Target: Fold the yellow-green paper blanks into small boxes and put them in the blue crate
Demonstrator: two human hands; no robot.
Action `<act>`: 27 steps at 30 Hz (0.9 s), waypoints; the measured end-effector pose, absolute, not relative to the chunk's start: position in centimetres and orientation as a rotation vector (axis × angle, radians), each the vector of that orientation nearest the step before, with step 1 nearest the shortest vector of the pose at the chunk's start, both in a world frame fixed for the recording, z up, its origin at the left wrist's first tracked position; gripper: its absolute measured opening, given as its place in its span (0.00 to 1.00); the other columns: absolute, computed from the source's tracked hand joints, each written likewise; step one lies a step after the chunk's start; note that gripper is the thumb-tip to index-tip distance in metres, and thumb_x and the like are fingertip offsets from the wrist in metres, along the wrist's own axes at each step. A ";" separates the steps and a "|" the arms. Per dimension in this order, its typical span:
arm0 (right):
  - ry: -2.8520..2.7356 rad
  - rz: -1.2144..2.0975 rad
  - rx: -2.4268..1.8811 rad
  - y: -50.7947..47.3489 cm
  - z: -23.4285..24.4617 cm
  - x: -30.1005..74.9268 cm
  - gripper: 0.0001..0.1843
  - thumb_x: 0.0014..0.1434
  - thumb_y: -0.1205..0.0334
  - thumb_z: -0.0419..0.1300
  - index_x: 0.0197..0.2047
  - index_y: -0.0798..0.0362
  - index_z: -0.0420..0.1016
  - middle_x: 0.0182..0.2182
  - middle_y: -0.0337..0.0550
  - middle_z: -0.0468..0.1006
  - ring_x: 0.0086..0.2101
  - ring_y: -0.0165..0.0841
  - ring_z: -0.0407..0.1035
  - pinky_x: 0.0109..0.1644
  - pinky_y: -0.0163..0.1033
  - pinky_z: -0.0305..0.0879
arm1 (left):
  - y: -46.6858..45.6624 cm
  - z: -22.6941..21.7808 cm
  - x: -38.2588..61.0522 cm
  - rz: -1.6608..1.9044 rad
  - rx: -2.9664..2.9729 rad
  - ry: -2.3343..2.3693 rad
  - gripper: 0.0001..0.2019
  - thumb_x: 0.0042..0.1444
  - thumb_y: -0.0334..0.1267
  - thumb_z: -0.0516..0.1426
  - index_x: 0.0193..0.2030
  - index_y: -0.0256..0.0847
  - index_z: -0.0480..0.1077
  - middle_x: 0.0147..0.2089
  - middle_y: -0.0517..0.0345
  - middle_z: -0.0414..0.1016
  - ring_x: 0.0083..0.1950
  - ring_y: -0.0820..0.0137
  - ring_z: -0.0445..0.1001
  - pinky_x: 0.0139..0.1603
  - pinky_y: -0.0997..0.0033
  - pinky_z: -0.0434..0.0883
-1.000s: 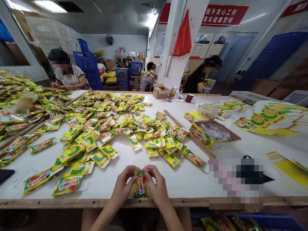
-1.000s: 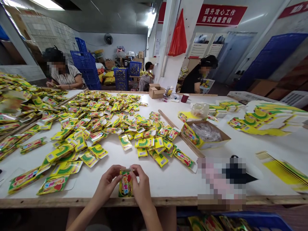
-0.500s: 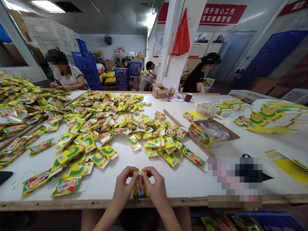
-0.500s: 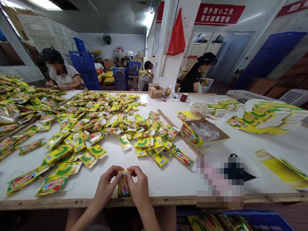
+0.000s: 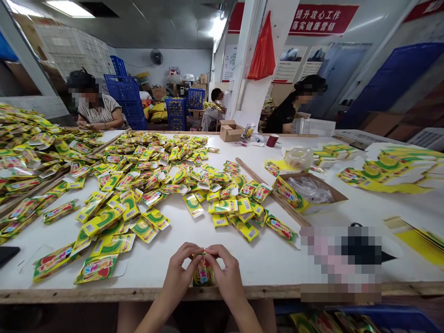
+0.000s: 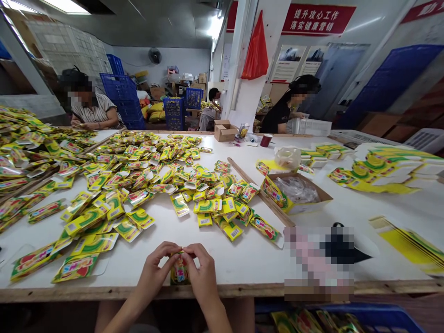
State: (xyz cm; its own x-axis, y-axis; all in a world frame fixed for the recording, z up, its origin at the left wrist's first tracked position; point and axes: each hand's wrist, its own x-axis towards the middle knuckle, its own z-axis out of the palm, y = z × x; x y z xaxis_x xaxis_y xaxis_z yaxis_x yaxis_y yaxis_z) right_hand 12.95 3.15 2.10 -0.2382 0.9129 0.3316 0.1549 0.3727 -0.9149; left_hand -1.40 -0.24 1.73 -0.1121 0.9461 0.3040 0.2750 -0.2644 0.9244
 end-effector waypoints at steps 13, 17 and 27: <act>-1.733 -0.011 -1.674 1.2 6.2 35.5 0.25 0.55 0.37 0.53 0.31 0.49 0.76 0.33 0.50 0.79 0.35 0.46 0.73 0.40 0.47 0.68 | 4.5 1.5 -13.1 0.705 2.162 2.164 0.18 0.50 0.25 0.58 0.48 0.43 0.74 0.56 0.45 0.74 0.59 0.50 0.69 0.59 0.46 0.63; -1.659 0.174 -1.633 0.2 5.3 31.5 0.22 0.59 0.41 0.53 0.31 0.49 0.75 0.31 0.46 0.79 0.30 0.40 0.74 0.31 0.39 0.70 | 5.4 1.9 -13.5 0.771 2.183 2.121 0.13 0.55 0.25 0.51 0.38 0.39 0.75 0.43 0.45 0.80 0.46 0.52 0.76 0.49 0.50 0.69; -1.709 0.854 -1.021 0.6 2.6 14.2 0.07 0.62 0.63 0.55 0.44 0.50 0.68 0.42 0.45 0.77 0.42 0.36 0.73 0.45 0.36 0.71 | 1.1 4.9 -3.5 1.170 1.889 1.454 0.09 0.64 0.35 0.51 0.40 0.43 0.73 0.37 0.56 0.80 0.38 0.68 0.78 0.40 0.72 0.72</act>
State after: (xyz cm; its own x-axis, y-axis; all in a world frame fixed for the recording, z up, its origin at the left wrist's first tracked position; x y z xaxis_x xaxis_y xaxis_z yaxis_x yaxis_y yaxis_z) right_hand 14.19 0.60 2.57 -0.2139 0.9070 0.3629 0.2541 0.4103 -0.8758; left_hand -3.50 1.13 4.85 0.0692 0.9398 0.3347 0.5281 -0.3191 0.7869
